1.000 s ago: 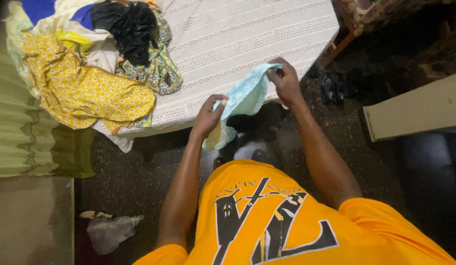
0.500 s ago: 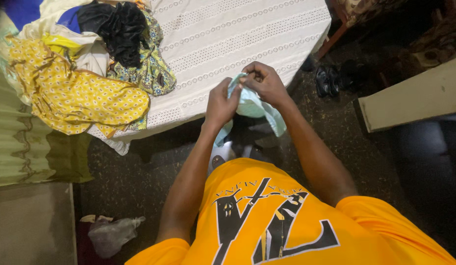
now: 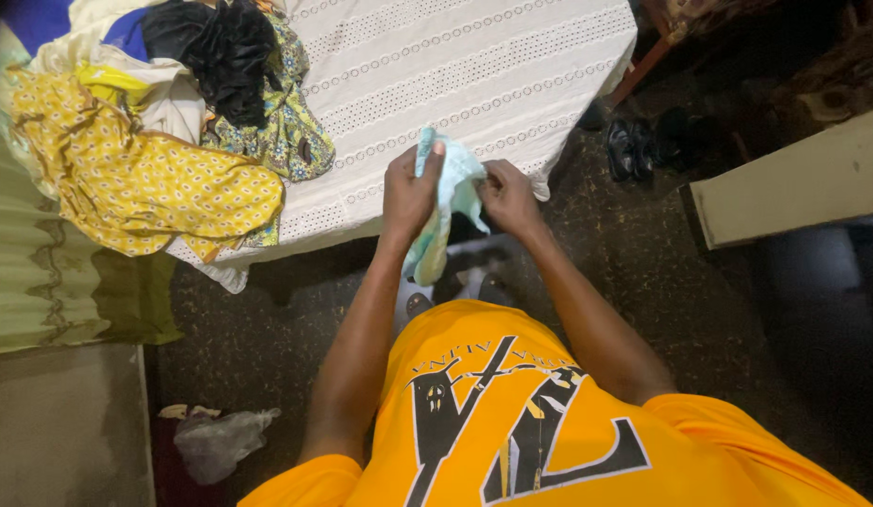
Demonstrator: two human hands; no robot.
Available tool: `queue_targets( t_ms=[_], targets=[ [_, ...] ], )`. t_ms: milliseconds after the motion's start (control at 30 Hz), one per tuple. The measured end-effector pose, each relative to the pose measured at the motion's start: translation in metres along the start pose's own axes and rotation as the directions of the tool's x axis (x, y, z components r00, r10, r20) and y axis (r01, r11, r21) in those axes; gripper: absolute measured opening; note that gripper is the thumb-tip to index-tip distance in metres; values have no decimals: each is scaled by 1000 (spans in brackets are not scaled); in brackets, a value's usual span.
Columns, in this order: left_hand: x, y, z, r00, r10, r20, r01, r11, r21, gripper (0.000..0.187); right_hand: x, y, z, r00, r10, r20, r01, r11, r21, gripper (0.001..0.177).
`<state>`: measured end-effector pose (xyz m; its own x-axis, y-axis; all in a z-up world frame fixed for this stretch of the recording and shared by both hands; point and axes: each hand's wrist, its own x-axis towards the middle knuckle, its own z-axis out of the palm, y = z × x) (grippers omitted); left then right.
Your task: The person picks up a light blue garment from a pile of clothes, spreads it flat on a table covered with a white patterned cloth, and folds it into a small rectangle by folding the sides and then the ends.
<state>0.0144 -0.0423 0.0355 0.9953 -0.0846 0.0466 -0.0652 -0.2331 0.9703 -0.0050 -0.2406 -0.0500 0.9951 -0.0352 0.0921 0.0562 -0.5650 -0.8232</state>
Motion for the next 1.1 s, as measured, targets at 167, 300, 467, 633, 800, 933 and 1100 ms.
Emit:
queue_targets(
  t_ms=[167,300,467,633,800,933,1100],
  targets=[
    [10,-16,-8,980,-188,68,200,909,-366,43,3,49,11,994,56,98,-71,985,159,20],
    [12,-33,-13,968,-208,137,246,704,-666,33,5,73,19,999,7,34,-19,933,359,16],
    [19,-58,-30,985,-152,75,162,712,-683,34,9,76,6,999,35,-15,-23,870,493,15],
    [22,-61,-42,975,-197,105,195,525,-829,31,17,60,-40,959,-187,214,122,951,283,23],
    [25,-58,-52,978,-187,90,183,572,-800,35,30,39,-82,871,-68,486,95,995,-32,42],
    [26,-51,-66,976,-209,66,168,519,-838,32,44,58,-82,859,226,459,-143,968,-209,48],
    [19,-62,-79,981,-195,-11,106,578,-809,34,50,101,-92,930,137,342,-113,990,-89,42]
  ],
)
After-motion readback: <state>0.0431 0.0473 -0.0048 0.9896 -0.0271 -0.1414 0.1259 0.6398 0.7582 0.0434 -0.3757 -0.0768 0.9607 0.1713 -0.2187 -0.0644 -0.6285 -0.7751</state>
